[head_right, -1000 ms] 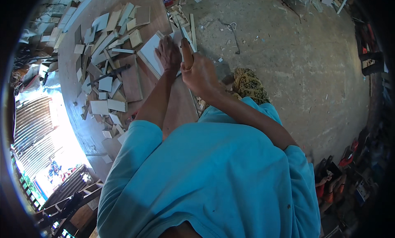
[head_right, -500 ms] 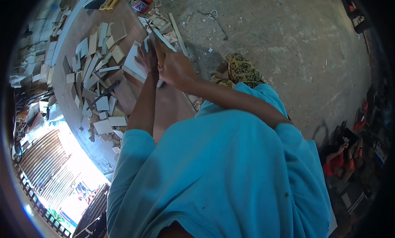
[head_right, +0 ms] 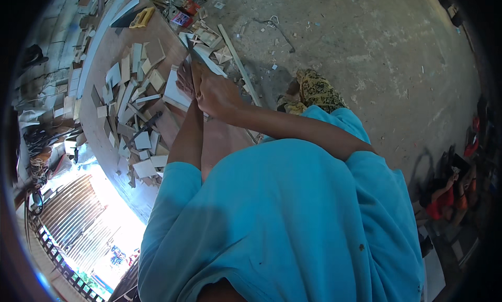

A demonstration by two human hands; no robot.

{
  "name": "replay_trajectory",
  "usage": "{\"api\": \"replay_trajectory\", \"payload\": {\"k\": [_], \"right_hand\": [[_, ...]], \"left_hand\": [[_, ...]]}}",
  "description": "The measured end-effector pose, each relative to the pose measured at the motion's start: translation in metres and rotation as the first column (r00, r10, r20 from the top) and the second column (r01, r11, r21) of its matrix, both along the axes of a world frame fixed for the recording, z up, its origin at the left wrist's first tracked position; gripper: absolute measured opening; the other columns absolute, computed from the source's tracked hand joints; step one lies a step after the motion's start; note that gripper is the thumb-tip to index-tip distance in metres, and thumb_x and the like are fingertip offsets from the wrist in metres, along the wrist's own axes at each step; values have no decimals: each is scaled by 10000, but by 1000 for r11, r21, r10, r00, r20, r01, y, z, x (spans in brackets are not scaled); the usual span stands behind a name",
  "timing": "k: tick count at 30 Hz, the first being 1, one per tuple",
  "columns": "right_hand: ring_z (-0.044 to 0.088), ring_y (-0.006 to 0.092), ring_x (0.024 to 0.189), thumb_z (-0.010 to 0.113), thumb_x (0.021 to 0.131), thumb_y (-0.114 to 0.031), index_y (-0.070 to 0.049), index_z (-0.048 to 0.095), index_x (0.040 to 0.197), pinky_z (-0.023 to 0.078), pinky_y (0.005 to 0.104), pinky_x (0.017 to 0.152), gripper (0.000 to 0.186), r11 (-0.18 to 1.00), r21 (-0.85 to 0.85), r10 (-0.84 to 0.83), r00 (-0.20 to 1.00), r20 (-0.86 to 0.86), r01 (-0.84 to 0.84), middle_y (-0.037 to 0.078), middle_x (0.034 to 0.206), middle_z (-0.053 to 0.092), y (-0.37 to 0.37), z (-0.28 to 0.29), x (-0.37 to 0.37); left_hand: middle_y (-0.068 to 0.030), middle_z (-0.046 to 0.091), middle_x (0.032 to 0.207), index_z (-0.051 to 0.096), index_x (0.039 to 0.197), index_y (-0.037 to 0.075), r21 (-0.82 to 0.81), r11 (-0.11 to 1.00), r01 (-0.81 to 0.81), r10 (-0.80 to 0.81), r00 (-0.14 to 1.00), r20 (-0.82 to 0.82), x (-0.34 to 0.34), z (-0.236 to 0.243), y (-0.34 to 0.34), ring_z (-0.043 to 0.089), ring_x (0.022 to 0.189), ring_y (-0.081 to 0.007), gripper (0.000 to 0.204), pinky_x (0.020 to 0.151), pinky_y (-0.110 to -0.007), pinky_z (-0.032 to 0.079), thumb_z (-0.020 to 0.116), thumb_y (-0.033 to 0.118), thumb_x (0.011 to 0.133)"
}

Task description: Hand sawing small pieces of wood on a workbench.

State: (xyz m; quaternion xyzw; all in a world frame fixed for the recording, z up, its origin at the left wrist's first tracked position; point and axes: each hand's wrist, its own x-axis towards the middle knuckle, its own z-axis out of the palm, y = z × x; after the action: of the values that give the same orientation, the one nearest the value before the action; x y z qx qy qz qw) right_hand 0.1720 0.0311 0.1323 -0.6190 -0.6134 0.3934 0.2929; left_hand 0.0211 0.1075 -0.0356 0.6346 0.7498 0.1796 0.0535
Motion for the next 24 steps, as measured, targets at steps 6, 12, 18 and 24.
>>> {"api": "replay_trajectory", "payload": {"k": [6,12,18,24], "right_hand": [[583,388,621,578,737,-120,13,524,1016,455,448,547,314,977,208,53,998,-21,-48,223,711,591,-27,3,1],[569,393,598,580,738,-109,24,501,1044,441,445,528,343,999,-23,29,991,-130,-32,226,695,581,-39,20,18],[578,401,636,581,741,-143,27,525,956,450,450,546,279,997,70,-18,1000,-20,19,241,675,576,-13,10,11],[583,398,659,574,742,-156,23,538,936,458,466,581,266,1000,-19,19,999,-28,-20,243,710,586,0,-5,-3]], "left_hand": [[-71,414,1248,425,1254,146,194,980,34,-14,994,-105,0,-2,4,305,1210,-266,448,982,-497,195,461,285,830],[-33,445,1189,470,1193,149,-6,1000,30,-30,993,-118,-12,15,11,362,1130,-249,396,974,-484,202,491,298,827],[-35,423,1216,483,1161,145,15,1000,23,-21,991,-133,-10,12,15,335,1157,-260,363,969,-506,184,465,320,844],[-22,412,1222,475,1181,150,-23,998,-53,50,995,-92,-5,12,10,301,1193,-252,374,951,-519,186,457,325,851]]}}
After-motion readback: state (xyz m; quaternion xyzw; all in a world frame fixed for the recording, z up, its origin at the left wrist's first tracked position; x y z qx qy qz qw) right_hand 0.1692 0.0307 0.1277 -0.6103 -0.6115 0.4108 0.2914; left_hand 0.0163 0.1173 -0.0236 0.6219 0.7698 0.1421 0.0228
